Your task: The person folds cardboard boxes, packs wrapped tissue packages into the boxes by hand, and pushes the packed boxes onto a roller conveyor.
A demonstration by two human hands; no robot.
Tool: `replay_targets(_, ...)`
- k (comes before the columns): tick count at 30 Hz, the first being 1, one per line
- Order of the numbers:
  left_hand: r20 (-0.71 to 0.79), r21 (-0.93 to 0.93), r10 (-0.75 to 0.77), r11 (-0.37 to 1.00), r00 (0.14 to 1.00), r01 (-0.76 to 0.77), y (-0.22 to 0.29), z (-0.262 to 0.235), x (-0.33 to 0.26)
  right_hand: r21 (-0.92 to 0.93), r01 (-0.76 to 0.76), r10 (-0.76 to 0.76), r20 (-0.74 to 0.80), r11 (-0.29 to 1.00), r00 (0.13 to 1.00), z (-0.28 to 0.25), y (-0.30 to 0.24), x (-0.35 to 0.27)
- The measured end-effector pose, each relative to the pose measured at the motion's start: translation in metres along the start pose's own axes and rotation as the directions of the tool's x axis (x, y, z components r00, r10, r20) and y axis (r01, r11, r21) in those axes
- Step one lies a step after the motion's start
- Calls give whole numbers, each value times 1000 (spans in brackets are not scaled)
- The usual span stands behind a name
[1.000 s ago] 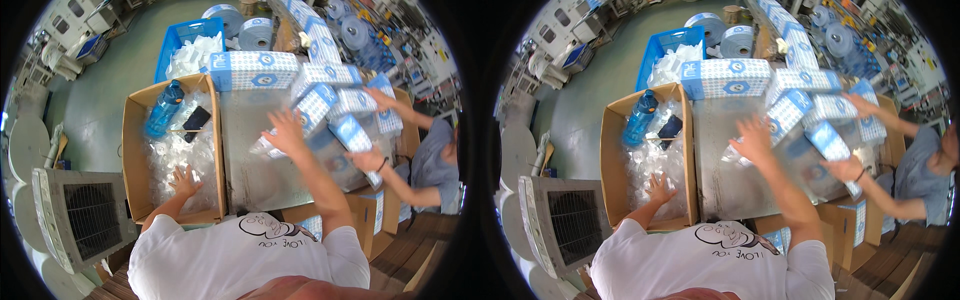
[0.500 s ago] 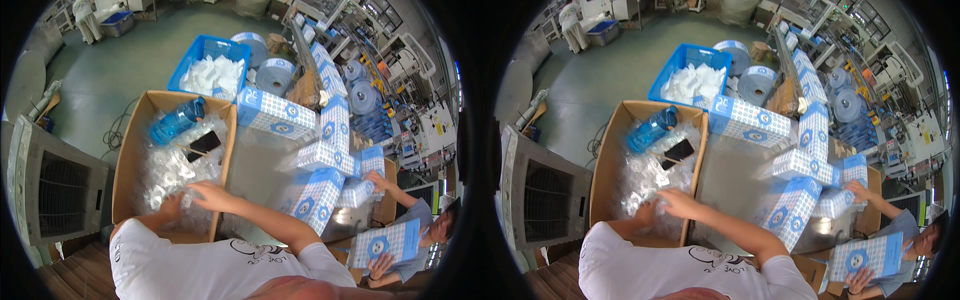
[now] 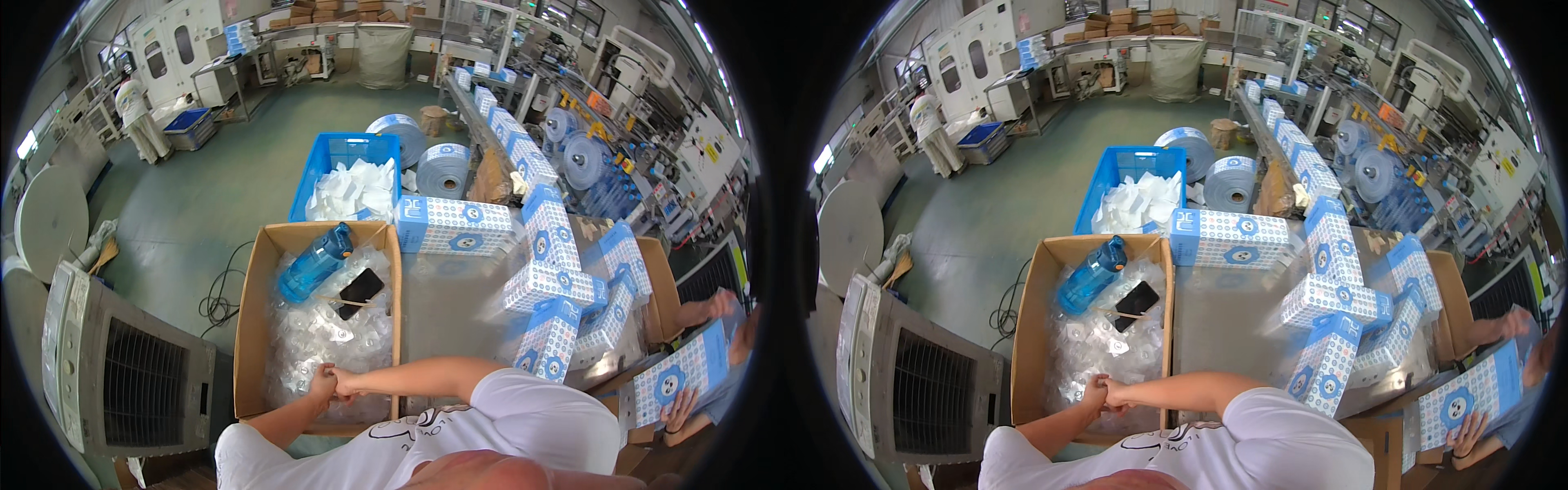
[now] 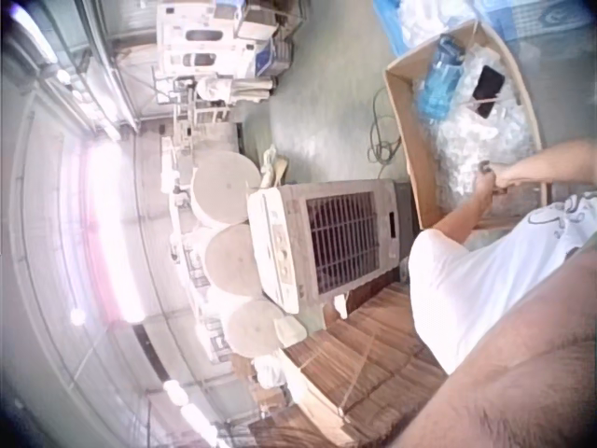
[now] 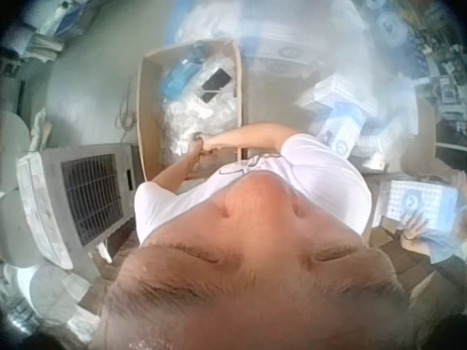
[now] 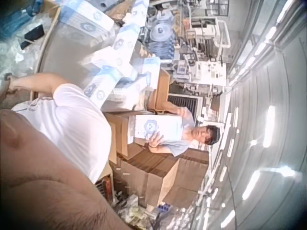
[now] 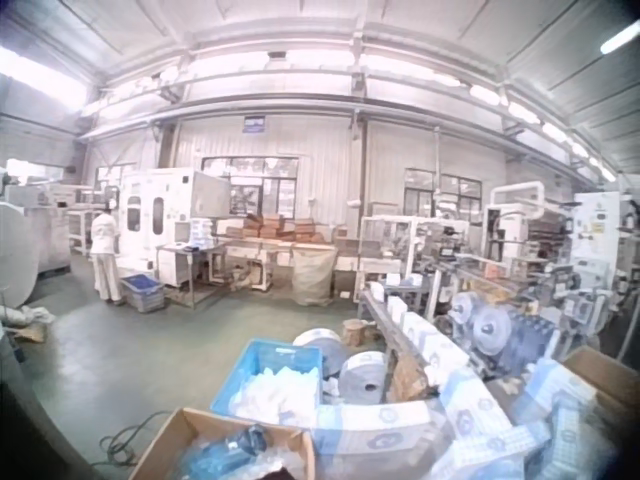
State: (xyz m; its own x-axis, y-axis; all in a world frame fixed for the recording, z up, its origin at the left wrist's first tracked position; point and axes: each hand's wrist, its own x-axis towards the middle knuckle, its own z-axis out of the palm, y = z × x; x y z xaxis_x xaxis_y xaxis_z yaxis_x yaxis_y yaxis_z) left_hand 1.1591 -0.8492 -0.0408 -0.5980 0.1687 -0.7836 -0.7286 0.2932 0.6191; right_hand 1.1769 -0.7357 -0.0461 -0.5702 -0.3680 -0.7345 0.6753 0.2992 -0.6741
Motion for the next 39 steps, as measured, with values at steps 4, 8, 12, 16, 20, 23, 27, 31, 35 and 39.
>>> replay_targets(4,30,7,393,920,919,-393,40,20,-45,-52,344,-346,-241,937,907,-15,-32,-92)
replay_targets(8,244,144,818,501,521,-854,106,93,-80,-420,622,-740,-501,661,448,-65,-7,-160)
replay_targets(12,492,155,793,325,358,-933,146,169,-72,-473,519,-651,-723,712,233,-104,20,-215)
replay_targets(16,758,340,358,498,546,-798,154,225,-16,-196,525,-418,-839,828,347,-147,89,-205)
replay_targets(20,741,495,272,398,614,-773,151,229,21,-185,350,-317,-873,918,369,-167,112,-218)
replay_targets(23,721,447,241,554,649,-702,156,220,22,57,595,-223,-895,802,387,-166,109,-254)
replay_targets(27,765,411,329,412,553,-813,154,213,9,360,813,-167,-864,457,476,-144,108,-327)
replay_targets(31,702,588,418,115,576,-801,151,219,-25,480,869,-117,-862,120,493,-99,131,-379)
replay_targets(35,604,618,404,307,687,-724,128,227,-12,464,884,70,-885,61,460,-44,170,-424)
replay_targets(39,697,550,99,561,710,-619,133,214,14,321,947,62,-945,-21,322,16,203,-465)
